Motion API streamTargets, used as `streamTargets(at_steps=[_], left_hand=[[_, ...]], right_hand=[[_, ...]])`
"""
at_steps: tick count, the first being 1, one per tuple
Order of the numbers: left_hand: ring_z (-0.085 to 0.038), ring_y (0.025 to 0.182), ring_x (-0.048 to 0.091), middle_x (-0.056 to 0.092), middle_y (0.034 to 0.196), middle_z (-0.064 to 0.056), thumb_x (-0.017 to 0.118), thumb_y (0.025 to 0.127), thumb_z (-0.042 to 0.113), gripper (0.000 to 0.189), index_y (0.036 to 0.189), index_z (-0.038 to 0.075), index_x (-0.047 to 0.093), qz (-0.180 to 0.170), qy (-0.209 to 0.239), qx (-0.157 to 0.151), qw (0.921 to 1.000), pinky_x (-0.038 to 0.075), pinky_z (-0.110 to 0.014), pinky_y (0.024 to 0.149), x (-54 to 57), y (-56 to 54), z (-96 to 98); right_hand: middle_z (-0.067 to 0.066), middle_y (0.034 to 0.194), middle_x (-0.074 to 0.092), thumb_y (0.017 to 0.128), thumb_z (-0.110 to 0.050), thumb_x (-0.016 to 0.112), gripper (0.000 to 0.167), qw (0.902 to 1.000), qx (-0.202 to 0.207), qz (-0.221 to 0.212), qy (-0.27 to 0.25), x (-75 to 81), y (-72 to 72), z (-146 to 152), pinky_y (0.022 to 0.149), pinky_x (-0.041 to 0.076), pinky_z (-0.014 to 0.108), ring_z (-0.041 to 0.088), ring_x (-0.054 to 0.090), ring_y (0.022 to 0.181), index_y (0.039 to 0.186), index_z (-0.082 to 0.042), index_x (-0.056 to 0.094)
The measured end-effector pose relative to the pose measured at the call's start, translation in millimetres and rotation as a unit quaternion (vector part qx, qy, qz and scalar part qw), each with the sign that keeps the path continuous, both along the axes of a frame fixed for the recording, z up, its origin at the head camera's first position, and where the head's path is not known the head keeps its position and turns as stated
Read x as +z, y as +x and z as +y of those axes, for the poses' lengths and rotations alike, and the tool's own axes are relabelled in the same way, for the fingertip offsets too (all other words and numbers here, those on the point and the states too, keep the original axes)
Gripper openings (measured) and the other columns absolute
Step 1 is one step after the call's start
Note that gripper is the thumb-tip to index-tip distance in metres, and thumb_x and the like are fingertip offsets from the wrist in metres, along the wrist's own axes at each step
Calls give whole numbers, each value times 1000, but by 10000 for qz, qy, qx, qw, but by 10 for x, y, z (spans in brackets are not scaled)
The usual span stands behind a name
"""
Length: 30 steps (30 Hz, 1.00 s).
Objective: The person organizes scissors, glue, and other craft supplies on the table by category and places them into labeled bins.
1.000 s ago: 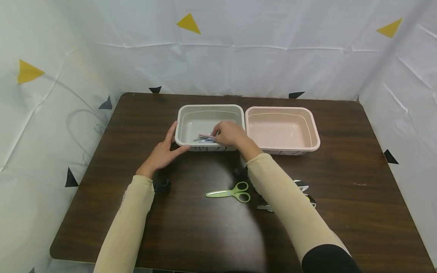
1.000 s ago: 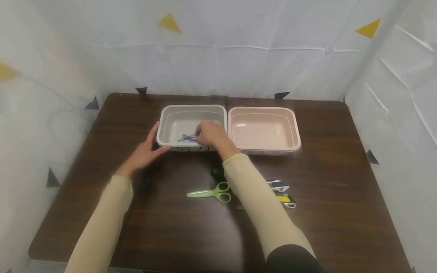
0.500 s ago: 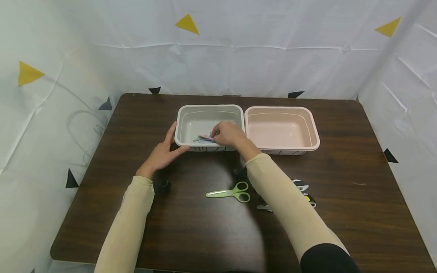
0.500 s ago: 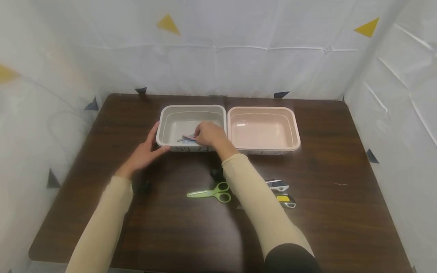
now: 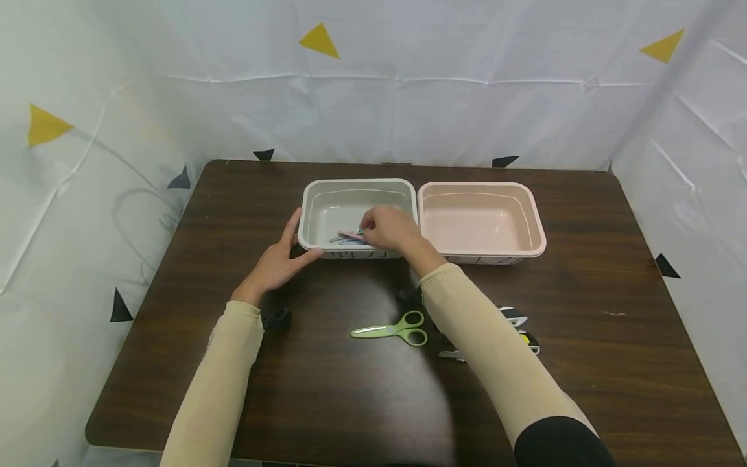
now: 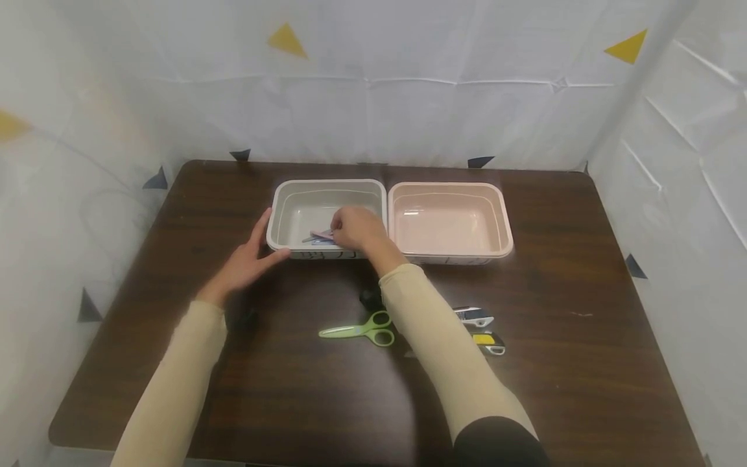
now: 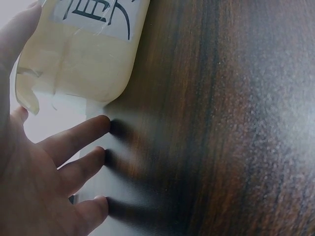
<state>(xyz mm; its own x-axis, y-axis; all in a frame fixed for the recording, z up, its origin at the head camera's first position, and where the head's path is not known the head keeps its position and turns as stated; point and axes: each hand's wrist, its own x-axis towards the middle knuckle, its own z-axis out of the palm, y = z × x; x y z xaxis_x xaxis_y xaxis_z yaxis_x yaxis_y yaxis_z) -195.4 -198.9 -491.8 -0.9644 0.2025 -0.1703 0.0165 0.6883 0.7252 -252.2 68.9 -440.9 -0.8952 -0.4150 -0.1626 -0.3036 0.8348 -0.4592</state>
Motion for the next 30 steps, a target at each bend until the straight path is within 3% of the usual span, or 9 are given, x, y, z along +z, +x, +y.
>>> streamTargets(at_steps=[4, 9, 15, 19, 23, 30], left_hand=[[-43, 140, 30, 33, 157, -2, 57, 84, 73, 94, 149, 57, -8, 11, 43, -2, 10000, 26, -72, 102, -5, -6, -4], [-44, 139, 32, 34, 156, -4, 57, 83, 73, 93, 149, 58, -7, 65, 36, 2, 10000, 27, -72, 101, 1, -17, 4], [-45, 139, 32, 33, 157, -6, 58, 84, 72, 95, 151, 55, -7, 58, 37, -4, 10000, 26, -73, 101, 4, -10, 13], [-45, 139, 31, 32, 157, -7, 58, 84, 72, 95, 151, 55, -7, 53, 41, -24, 10000, 26, -73, 100, 7, -3, 2], [-45, 139, 32, 33, 157, -7, 57, 83, 73, 93, 149, 57, -7, 56, 38, 8, 10000, 27, -73, 100, 10, -2, 7], [-45, 139, 31, 33, 156, -7, 57, 83, 73, 94, 151, 55, -6, 56, 54, -7, 10000, 26, -73, 100, 20, 6, 35]], right_hand=[[-4, 103, 69, 92, -23, 57, 27, 9994, -188, 273, -47, 29, 25, -4, 79, 49, 36, 15, 60, 90, 113, -18, 74], [-3, 105, 71, 96, -23, 55, 28, 9948, -556, 687, -511, 19, 94, 13, 69, 49, 34, 14, 62, 86, 116, -17, 73], [-3, 100, 72, 95, -21, 54, 28, 9733, -835, 1535, -1488, -24, 189, 51, 58, 44, 30, 12, 64, 84, 115, -17, 73], [-2, 97, 72, 93, -17, 58, 24, 9532, -762, 2049, -2087, 20, 280, 113, 67, 50, 30, 15, 64, 87, 110, -14, 74], [-1, 97, 71, 92, -13, 61, 20, 9378, -595, 2292, -2538, 78, 380, 202, 76, 53, 34, 15, 65, 90, 108, -10, 74], [-3, 99, 69, 91, -11, 64, 20, 9274, -9, 2428, -2845, 155, 688, 377, 71, 55, 33, 12, 64, 88, 108, -12, 74]])
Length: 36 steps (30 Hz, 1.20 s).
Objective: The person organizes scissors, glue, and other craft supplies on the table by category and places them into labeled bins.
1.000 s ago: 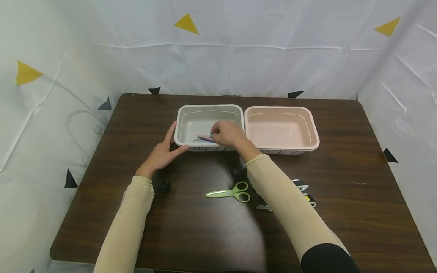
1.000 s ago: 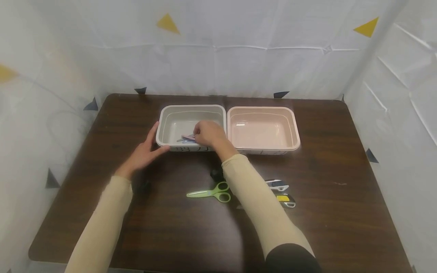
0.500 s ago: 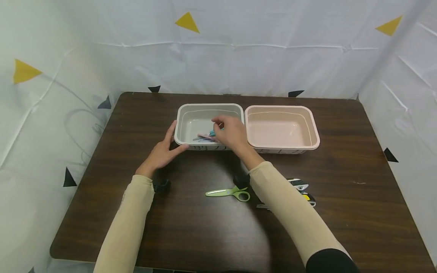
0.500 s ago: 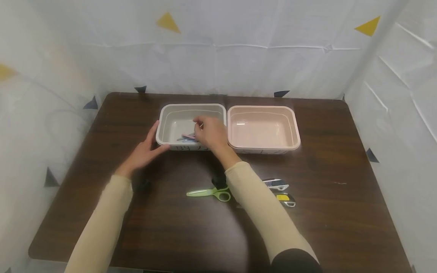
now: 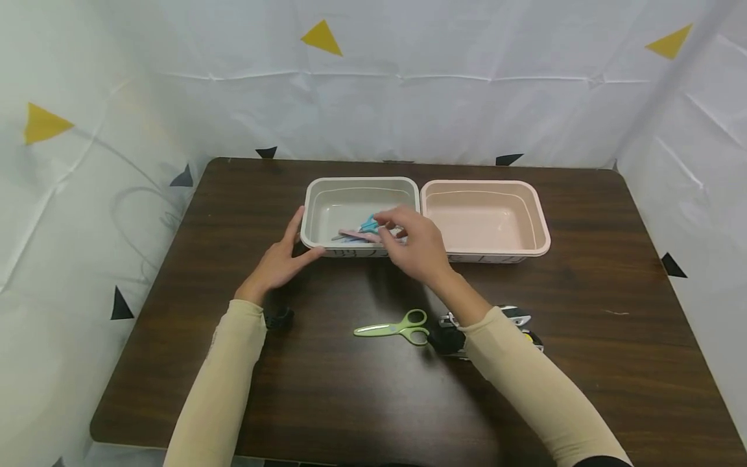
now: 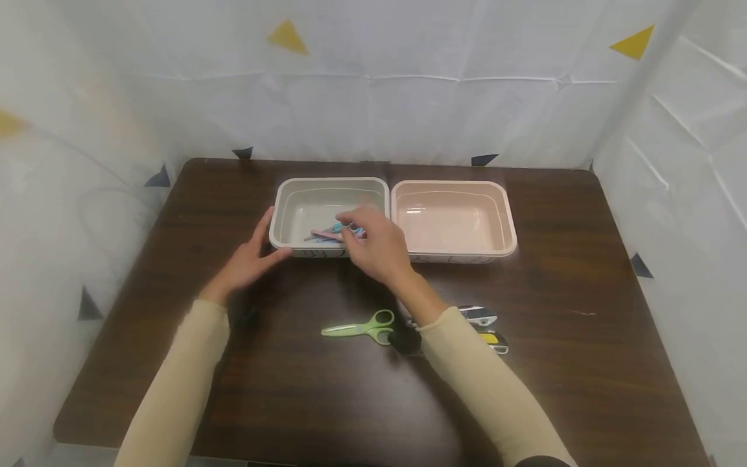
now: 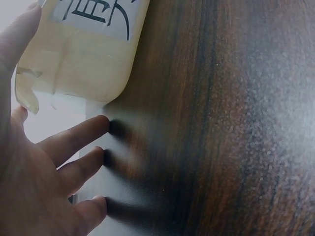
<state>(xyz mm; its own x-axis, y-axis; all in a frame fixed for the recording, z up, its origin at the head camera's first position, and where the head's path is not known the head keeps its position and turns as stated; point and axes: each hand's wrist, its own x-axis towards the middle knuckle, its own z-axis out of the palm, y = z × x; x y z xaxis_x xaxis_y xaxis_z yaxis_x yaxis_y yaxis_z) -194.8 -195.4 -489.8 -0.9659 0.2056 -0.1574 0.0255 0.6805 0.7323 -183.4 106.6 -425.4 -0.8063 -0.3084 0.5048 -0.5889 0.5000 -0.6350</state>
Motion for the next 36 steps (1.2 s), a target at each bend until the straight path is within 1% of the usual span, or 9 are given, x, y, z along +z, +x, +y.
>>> streamTargets(at_steps=[3, 9, 13, 18, 21, 23, 28, 31, 36], left_hand=[[-45, 139, 31, 33, 156, -7, 57, 83, 73, 93, 149, 58, -6, 1, -2, 21, 10000, 27, -73, 100, -6, 0, -1], [-45, 139, 32, 34, 156, -8, 56, 82, 75, 93, 148, 60, -7, 11, -35, 54, 10000, 28, -73, 100, -21, 7, -20], [-46, 139, 31, 33, 157, -8, 56, 83, 74, 91, 147, 61, -8, 27, -32, 37, 10000, 27, -73, 100, -9, 16, -13], [-46, 139, 31, 33, 156, -8, 57, 82, 75, 92, 146, 62, -8, -23, -42, 61, 10000, 27, -73, 100, -6, 31, -6], [-45, 139, 31, 33, 157, -8, 56, 81, 76, 92, 146, 63, -8, -66, -59, 80, 9999, 26, -74, 100, -9, 27, -8], [-45, 140, 30, 32, 157, -7, 56, 81, 76, 93, 147, 61, -8, -56, -58, 83, 9999, 26, -74, 100, -15, 21, -9], [-45, 140, 30, 31, 157, -7, 57, 82, 75, 93, 149, 59, -7, -52, -57, 82, 9999, 26, -73, 100, -7, 21, -5], [-45, 140, 29, 31, 158, -7, 56, 82, 75, 93, 148, 60, -8, -86, -87, 92, 9999, 26, -74, 100, 0, 30, -3], [-46, 140, 30, 32, 157, -7, 56, 82, 75, 95, 151, 55, -6, -51, -70, 93, 9999, 26, -74, 100, 7, 40, 2]], right_hand=[[-3, 97, 68, 89, -11, 66, 20, 9990, 307, 204, 255, -17, 181, 94, 69, 53, 31, 12, 62, 84, 107, -13, 74], [-4, 103, 68, 88, -13, 69, 19, 9934, 722, 646, 612, -192, 500, 249, 80, 51, 34, 13, 61, 96, 106, -14, 74], [-4, 109, 65, 87, -18, 71, 25, 9895, 811, 364, 1136, -303, 693, 322, 71, 52, 34, 13, 59, 98, 112, -15, 73], [0, 117, 61, 82, -26, 77, 41, 9758, 854, -142, 2009, -449, 888, 378, 81, 51, 40, 18, 57, 106, 121, -16, 69], [2, 119, 59, 80, -33, 78, 50, 9654, 976, -351, 2394, -521, 980, 391, 85, 49, 42, 21, 56, 108, 125, -16, 66], [2, 119, 58, 80, -38, 79, 53, 9593, 1049, -464, 2580, -557, 1035, 394, 84, 48, 42, 21, 55, 108, 127, -16, 66], [1, 119, 56, 81, -41, 77, 53, 9455, 1031, -643, 3022, -586, 1132, 403, 81, 47, 39, 18, 51, 104, 128, -19, 65], [0, 117, 56, 83, -35, 75, 47, 9423, 1016, -598, 3132, -579, 1157, 401, 80, 47, 38, 18, 50, 102, 127, -19, 66], [0, 112, 57, 84, -27, 73, 35, 9440, 974, -353, 3132, -579, 1160, 369, 74, 47, 36, 18, 51, 97, 118, -19, 71]])
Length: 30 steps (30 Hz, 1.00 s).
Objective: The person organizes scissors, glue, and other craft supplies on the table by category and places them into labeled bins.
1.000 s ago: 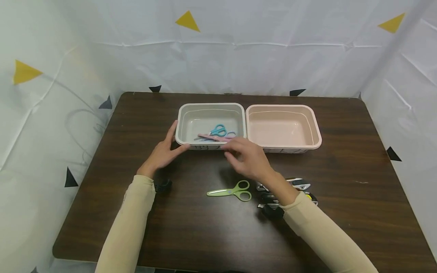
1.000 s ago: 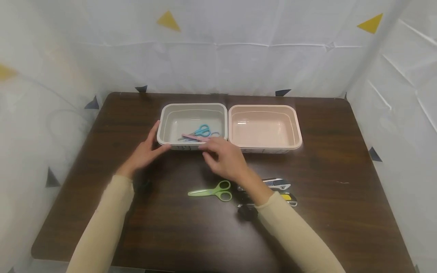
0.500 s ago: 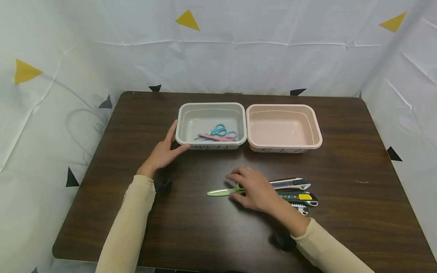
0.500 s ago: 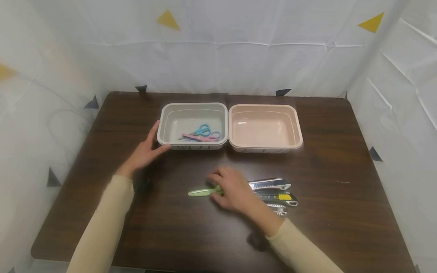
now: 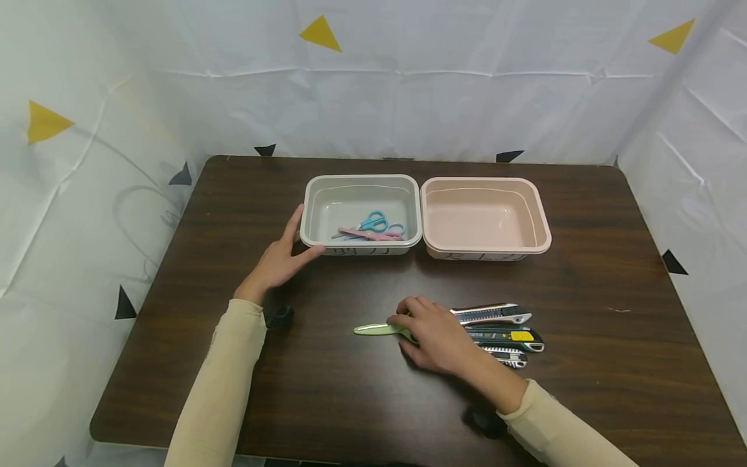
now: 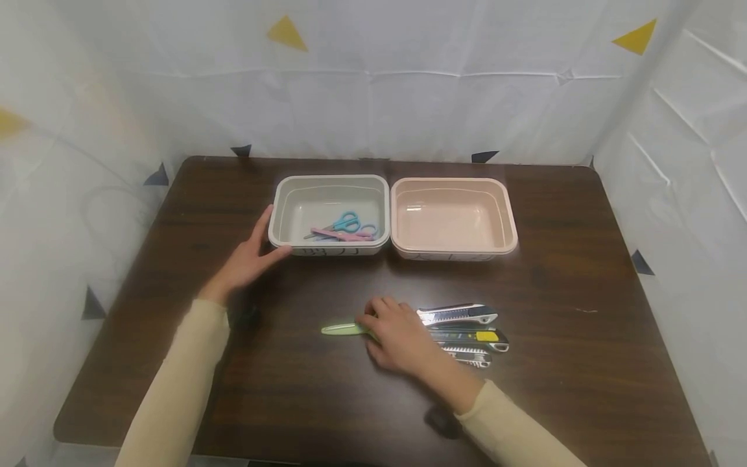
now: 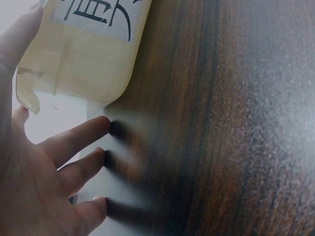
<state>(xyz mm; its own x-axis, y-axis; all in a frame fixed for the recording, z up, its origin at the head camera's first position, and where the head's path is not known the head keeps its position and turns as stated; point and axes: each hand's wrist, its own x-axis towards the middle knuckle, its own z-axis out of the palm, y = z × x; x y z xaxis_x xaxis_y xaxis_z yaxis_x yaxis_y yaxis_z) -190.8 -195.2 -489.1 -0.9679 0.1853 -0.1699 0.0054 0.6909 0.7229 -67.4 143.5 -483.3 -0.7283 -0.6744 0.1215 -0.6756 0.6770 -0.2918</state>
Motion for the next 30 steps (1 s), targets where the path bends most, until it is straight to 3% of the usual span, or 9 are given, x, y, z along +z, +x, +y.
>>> streamTargets(at_steps=[15, 25, 30], left_hand=[[-44, 141, 29, 31, 157, -6, 56, 83, 74, 92, 147, 61, -8, 24, 24, -39, 10000, 26, -73, 101, 7, -4, -15], [-44, 140, 30, 32, 157, -6, 57, 83, 73, 95, 152, 52, -5, 43, 79, -68, 9999, 26, -72, 101, 5, 16, -8], [-44, 140, 29, 32, 157, -5, 57, 84, 72, 94, 151, 55, -6, 60, 115, -75, 9999, 26, -72, 101, 1, 8, -14]], right_hand=[[-3, 94, 59, 74, -20, 73, 25, 9990, -43, 439, 41, -5, -33, -79, 47, 41, 28, 16, 53, 81, 99, -19, 76], [-6, 86, 57, 71, -21, 75, 18, 9989, -164, 438, 95, 13, -36, -101, 46, 41, 29, 15, 51, 76, 89, -20, 77], [-6, 85, 57, 68, -23, 75, 18, 9987, -214, 452, 81, 22, -58, -110, 45, 41, 30, 16, 52, 75, 85, -20, 77]])
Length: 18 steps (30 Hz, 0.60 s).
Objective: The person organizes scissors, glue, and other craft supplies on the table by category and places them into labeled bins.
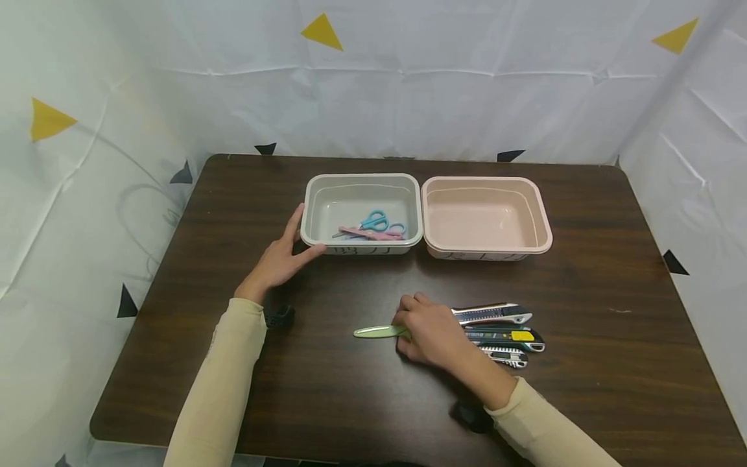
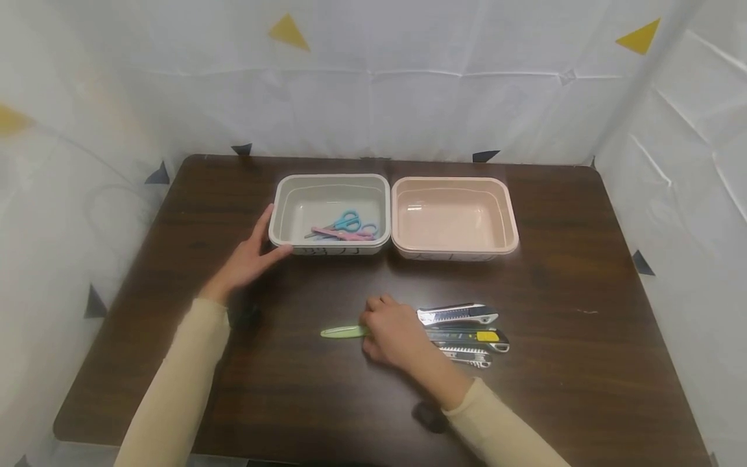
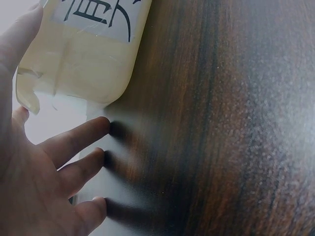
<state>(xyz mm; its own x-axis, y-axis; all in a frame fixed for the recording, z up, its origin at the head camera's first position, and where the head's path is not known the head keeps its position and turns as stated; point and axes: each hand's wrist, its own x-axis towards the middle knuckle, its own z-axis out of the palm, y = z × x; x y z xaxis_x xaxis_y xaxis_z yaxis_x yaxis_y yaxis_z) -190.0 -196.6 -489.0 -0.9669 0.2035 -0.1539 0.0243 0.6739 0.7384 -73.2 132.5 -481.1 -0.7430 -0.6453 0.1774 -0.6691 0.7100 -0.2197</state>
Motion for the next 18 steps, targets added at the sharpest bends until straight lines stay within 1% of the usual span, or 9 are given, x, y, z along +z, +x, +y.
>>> streamTargets(at_steps=[3, 7, 10, 14, 18], left_hand=[[-44, 140, 29, 31, 157, -6, 57, 84, 72, 92, 149, 58, -7, 9, -1, 5, 10000, 27, -72, 101, 10, -8, -7], [-44, 140, 30, 32, 157, -5, 57, 84, 72, 92, 149, 59, -7, -10, 7, -6, 10000, 27, -72, 101, 18, -13, -8], [-44, 140, 29, 31, 157, -5, 57, 83, 73, 92, 148, 60, -7, -55, 33, -26, 10000, 26, -72, 101, 8, -16, -7], [-44, 140, 29, 32, 157, -5, 58, 83, 73, 92, 147, 61, -7, -34, 48, -5, 10000, 26, -73, 101, -12, -19, -6], [-45, 139, 31, 33, 157, -6, 58, 83, 72, 92, 148, 60, -7, -18, 29, -6, 10000, 27, -73, 100, -25, -13, -9]], right_hand=[[-6, 85, 58, 66, -24, 74, 18, 10000, -43, -31, 84, 11, -36, -13, 45, 41, 31, 15, 53, 75, 84, -20, 76], [-7, 85, 58, 64, -26, 73, 18, 9998, -102, -88, 161, 24, -67, -35, 45, 40, 31, 14, 53, 75, 81, -22, 74], [-9, 85, 57, 63, -27, 72, 18, 9996, -115, -246, 112, 58, -68, -47, 47, 41, 30, 13, 53, 75, 80, -23, 73], [-12, 86, 56, 66, -28, 72, 18, 9989, -98, -443, -115, 194, -83, -56, 48, 41, 30, 9, 52, 75, 84, -23, 73], [-11, 87, 56, 68, -25, 72, 18, 9986, -116, -287, -432, 391, -155, -48, 48, 40, 30, 7, 50, 76, 86, -22, 73]])
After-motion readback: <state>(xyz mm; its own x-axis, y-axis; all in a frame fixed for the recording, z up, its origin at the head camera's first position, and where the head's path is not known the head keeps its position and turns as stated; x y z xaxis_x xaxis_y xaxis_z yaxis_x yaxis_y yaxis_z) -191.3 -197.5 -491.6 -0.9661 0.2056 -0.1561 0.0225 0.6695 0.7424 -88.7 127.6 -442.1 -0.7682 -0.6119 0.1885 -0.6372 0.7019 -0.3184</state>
